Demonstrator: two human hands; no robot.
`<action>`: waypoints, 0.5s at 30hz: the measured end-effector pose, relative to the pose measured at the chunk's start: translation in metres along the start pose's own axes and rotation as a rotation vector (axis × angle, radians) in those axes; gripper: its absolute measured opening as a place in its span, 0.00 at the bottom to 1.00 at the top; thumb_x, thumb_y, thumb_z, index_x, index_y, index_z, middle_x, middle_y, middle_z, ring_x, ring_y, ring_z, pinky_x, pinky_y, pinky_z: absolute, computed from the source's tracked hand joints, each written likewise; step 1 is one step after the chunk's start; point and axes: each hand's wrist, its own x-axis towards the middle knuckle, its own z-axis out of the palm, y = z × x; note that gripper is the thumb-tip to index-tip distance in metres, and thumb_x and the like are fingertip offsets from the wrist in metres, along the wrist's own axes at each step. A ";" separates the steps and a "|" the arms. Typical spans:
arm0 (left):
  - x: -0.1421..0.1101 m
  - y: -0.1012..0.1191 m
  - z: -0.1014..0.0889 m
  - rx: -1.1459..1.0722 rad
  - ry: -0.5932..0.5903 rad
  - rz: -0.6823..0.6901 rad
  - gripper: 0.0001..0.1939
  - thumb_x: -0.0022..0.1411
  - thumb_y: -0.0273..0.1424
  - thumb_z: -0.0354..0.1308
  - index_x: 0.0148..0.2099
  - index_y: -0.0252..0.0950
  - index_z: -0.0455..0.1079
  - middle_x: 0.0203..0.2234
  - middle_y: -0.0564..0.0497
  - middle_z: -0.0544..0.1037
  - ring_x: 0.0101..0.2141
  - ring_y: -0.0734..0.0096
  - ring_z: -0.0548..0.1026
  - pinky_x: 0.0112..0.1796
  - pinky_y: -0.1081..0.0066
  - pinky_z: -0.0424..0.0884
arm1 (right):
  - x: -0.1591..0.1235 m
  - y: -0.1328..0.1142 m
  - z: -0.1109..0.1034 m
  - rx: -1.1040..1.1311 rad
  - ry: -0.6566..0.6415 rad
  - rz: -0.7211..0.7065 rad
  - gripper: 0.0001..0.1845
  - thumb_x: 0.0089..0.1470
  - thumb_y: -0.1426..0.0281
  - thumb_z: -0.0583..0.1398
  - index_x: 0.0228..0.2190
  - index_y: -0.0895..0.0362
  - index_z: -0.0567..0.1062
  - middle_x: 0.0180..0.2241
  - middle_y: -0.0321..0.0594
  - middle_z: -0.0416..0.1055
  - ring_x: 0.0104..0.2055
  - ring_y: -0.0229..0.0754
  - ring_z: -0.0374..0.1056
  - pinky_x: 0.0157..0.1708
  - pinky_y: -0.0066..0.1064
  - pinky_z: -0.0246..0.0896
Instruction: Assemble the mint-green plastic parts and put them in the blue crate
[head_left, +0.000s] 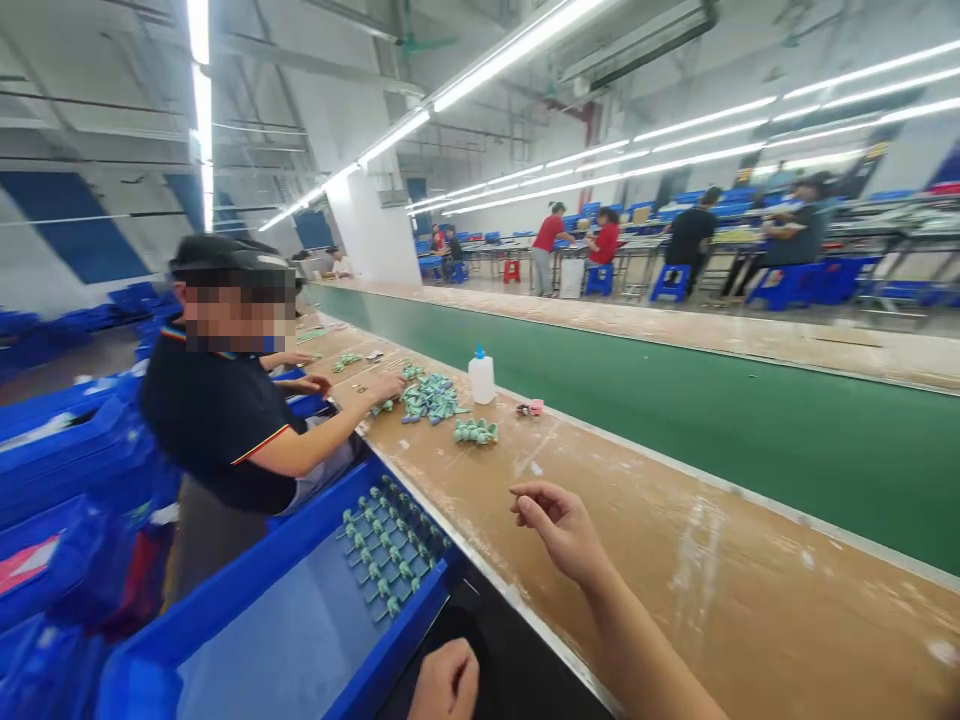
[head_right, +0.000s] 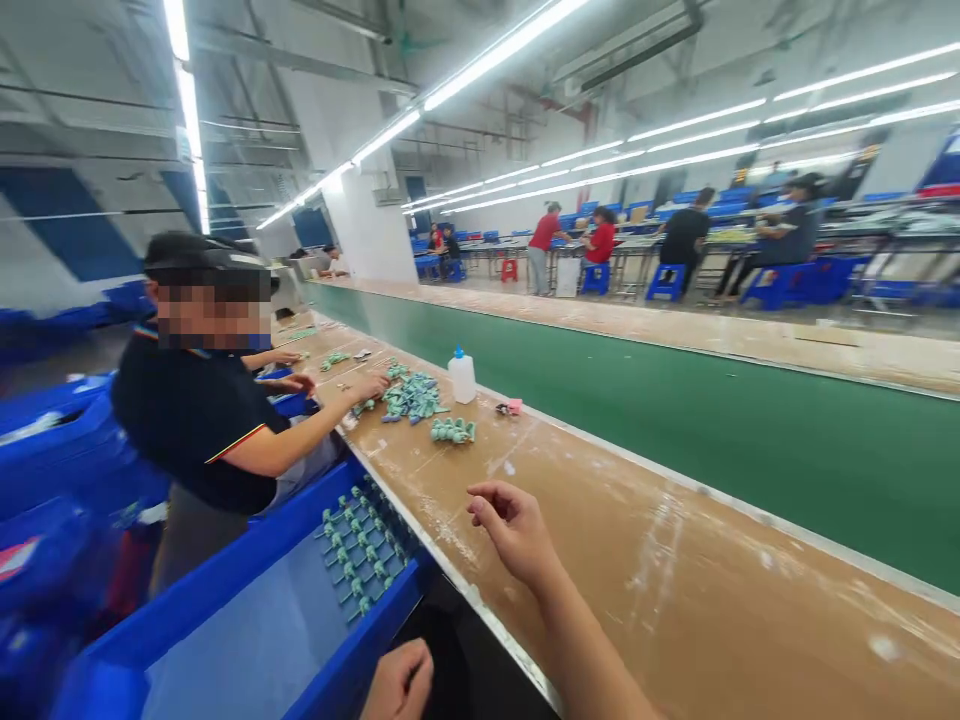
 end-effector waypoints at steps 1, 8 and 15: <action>0.004 0.005 0.015 0.056 -0.093 0.038 0.29 0.68 0.56 0.37 0.27 0.38 0.56 0.25 0.46 0.71 0.30 0.66 0.68 0.36 0.65 0.61 | -0.009 -0.007 -0.007 -0.040 0.018 -0.005 0.32 0.59 0.43 0.63 0.45 0.60 0.80 0.34 0.46 0.79 0.34 0.40 0.74 0.38 0.32 0.73; 0.024 0.005 0.045 0.222 -0.392 0.034 0.27 0.70 0.50 0.43 0.28 0.38 0.67 0.32 0.44 0.79 0.39 0.59 0.77 0.45 0.61 0.68 | -0.106 -0.003 -0.045 -0.633 0.017 0.085 0.25 0.64 0.48 0.59 0.45 0.55 0.83 0.40 0.46 0.80 0.39 0.45 0.76 0.43 0.37 0.75; 0.032 -0.025 0.091 0.158 -0.590 -0.029 0.20 0.66 0.45 0.53 0.43 0.41 0.82 0.43 0.41 0.85 0.49 0.52 0.80 0.50 0.59 0.74 | -0.181 0.067 -0.071 -1.237 0.004 -0.259 0.37 0.51 0.51 0.70 0.62 0.41 0.75 0.63 0.44 0.70 0.59 0.64 0.72 0.54 0.53 0.75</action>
